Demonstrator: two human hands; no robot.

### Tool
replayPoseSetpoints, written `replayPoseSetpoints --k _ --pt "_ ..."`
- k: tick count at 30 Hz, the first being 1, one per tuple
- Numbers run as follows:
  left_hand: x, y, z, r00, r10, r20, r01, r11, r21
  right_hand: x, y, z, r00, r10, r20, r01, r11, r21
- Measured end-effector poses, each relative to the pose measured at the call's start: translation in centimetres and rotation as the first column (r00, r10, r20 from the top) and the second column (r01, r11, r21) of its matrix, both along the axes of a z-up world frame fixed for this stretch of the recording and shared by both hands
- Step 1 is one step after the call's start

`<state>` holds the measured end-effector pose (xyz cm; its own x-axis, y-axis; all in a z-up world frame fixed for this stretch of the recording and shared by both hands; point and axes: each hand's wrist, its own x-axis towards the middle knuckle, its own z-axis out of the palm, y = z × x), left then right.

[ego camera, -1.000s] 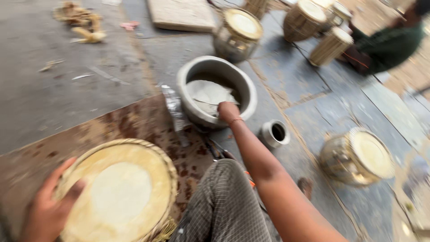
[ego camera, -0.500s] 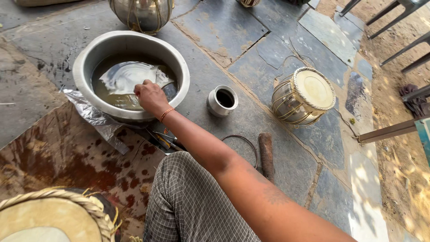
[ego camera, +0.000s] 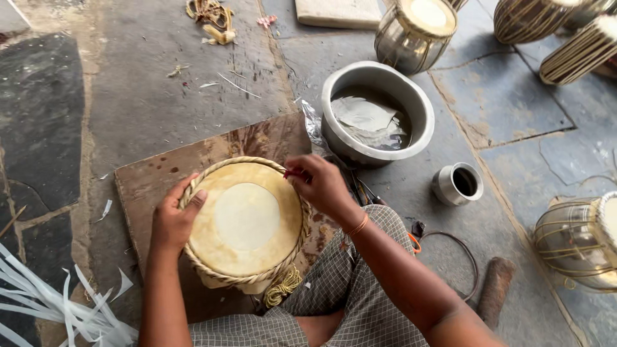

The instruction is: The person sits on the floor and repeatedly applies a liquid substance from a metal pot onto the edge of a drum head using a small red cloth. The person wipes the rim of the drum head and occasionally turns the drum over to access different sides.

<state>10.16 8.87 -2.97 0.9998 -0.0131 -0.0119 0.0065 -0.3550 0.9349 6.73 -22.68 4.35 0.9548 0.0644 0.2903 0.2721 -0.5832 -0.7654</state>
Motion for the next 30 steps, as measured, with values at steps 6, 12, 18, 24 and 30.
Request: replayPoseSetpoints --k 6,12,18,24,30 --pt "0.3 0.0 1.1 1.0 -0.002 -0.022 0.002 1.0 0.009 1.4 2.3 -0.4 0.967 0.054 0.25 0.049 0.92 -0.389" --pt "1.0 0.2 0.0 0.999 -0.017 0.03 0.016 0.999 0.049 5.5 4.7 -0.9 0.953 0.121 0.278 0.024 0.884 -0.467" --pt "0.9 -0.2 0.4 0.999 -0.031 0.035 0.03 0.998 0.047 7.7 9.5 -0.6 0.924 0.239 0.299 -0.083 0.888 -0.453" --pt "1.3 -0.4 0.0 0.999 -0.032 0.022 0.034 0.997 -0.073 7.6 12.5 -0.8 0.837 0.446 0.317 -0.29 0.853 -0.433" --pt "1.3 -0.1 -1.0 1.0 -0.019 -0.012 0.013 0.93 -0.366 5.5 15.8 -1.2 0.955 0.242 0.169 -0.176 0.926 -0.334"
